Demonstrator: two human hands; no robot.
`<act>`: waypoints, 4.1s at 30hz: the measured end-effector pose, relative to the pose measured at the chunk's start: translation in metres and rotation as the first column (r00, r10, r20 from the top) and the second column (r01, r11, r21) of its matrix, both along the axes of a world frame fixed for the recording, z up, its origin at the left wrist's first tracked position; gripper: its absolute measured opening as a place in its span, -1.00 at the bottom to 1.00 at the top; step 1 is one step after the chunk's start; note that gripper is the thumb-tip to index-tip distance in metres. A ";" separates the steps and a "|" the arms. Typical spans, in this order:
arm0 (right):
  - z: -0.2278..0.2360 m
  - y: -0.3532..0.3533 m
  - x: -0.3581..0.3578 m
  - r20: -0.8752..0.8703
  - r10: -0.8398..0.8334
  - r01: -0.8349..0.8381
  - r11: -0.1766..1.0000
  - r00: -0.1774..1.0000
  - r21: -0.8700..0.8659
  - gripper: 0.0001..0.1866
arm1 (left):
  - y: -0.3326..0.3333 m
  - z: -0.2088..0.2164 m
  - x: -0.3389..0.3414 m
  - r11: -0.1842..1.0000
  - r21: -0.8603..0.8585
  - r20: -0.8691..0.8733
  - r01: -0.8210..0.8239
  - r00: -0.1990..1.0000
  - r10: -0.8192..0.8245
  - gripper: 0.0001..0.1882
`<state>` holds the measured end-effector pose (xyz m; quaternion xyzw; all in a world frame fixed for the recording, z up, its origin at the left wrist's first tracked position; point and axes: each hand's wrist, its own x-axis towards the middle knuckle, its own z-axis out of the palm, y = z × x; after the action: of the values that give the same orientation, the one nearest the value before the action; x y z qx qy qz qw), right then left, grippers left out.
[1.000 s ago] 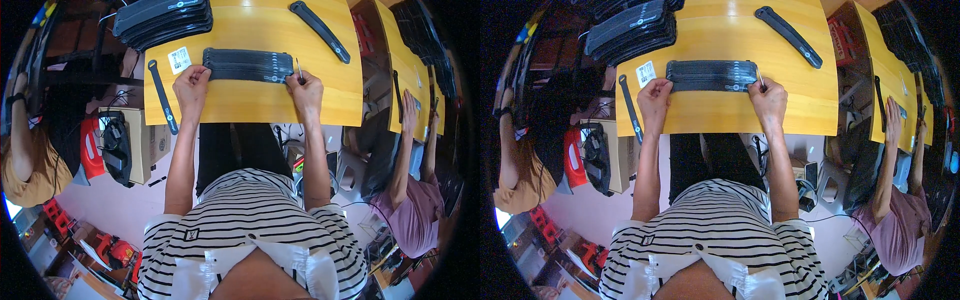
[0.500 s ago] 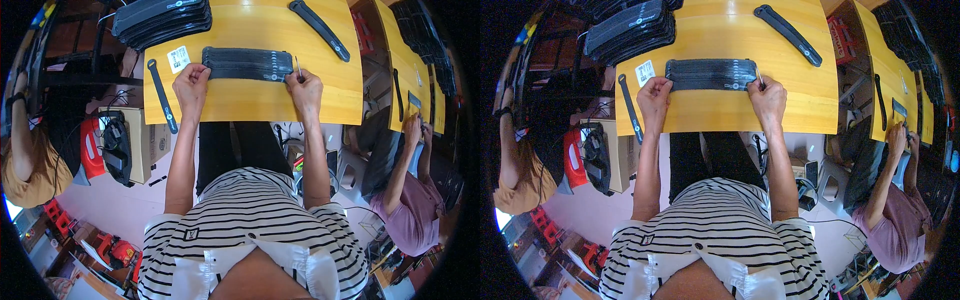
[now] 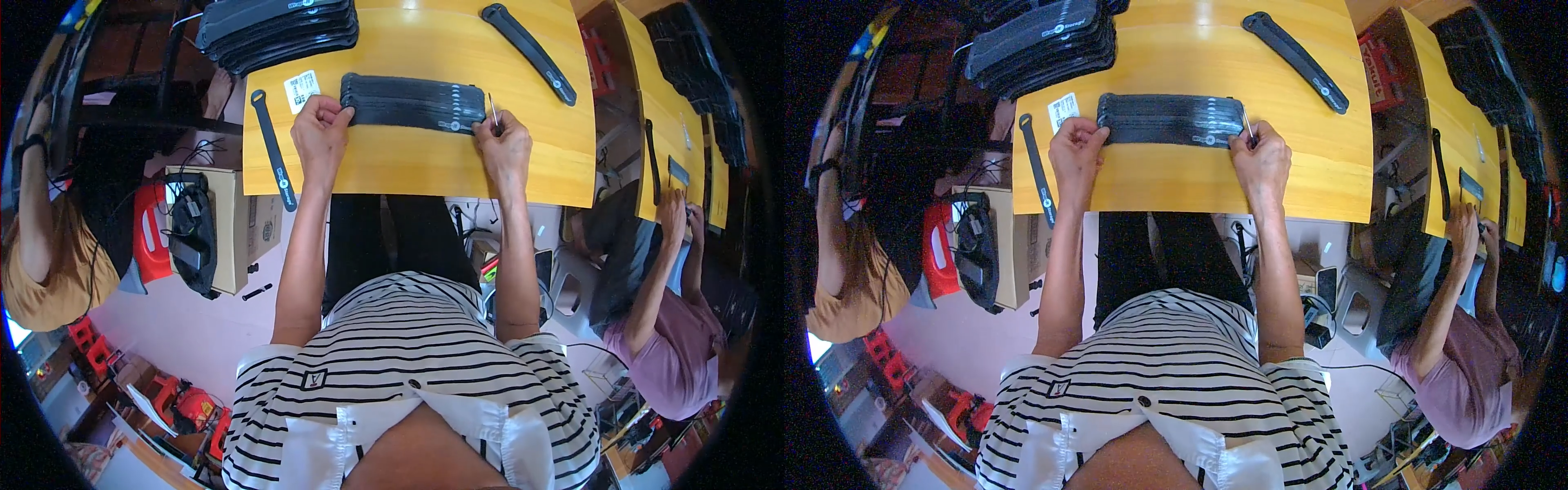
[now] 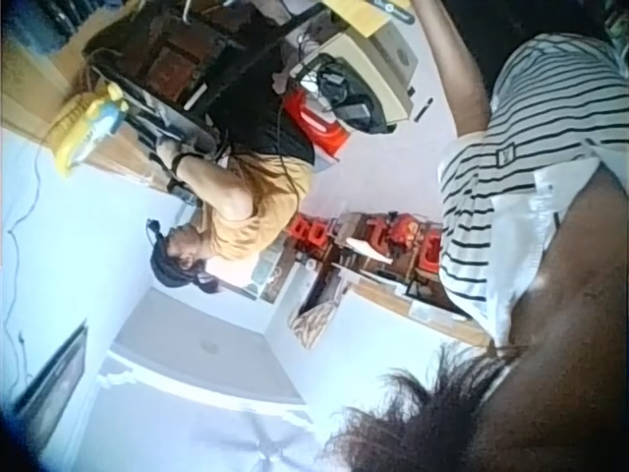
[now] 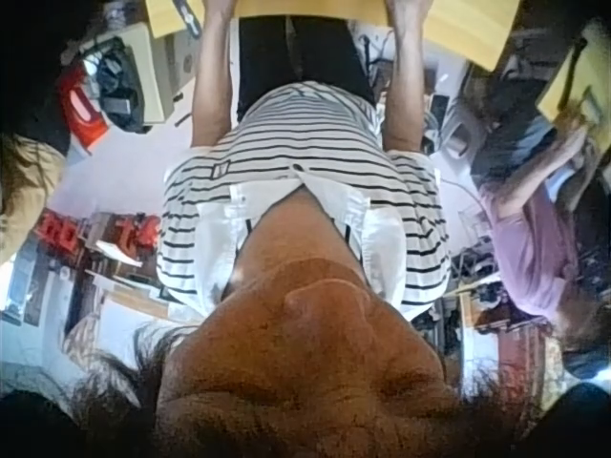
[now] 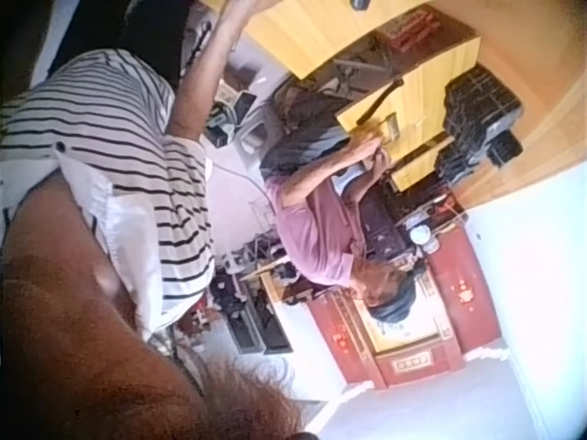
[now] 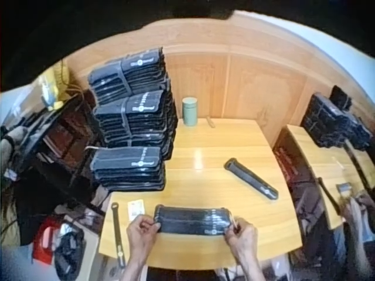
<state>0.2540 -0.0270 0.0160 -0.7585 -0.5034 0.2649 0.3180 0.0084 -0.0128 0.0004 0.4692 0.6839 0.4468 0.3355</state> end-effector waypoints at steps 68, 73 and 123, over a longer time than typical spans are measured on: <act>0.017 -0.120 -0.004 -0.170 0.051 -0.019 0.983 0.984 0.180 -0.84 | -0.039 0.013 -0.156 0.964 0.026 0.376 -0.263 0.897 0.235 -0.90; 0.045 -0.115 -0.044 -0.176 0.346 -0.253 0.879 0.922 0.403 -0.86 | -0.102 0.076 -0.090 0.978 0.087 0.543 -0.188 0.832 0.112 -0.90; 0.008 -0.016 0.003 0.048 0.043 -0.043 0.999 0.998 0.004 -0.73 | -0.008 -0.002 -0.005 0.996 0.060 -0.034 0.068 0.997 -0.066 -0.86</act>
<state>0.2569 -0.0430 0.0239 -0.7528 -0.5279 0.2520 0.3019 0.0031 -0.0205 -0.0013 0.5089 0.6590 0.4485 0.3250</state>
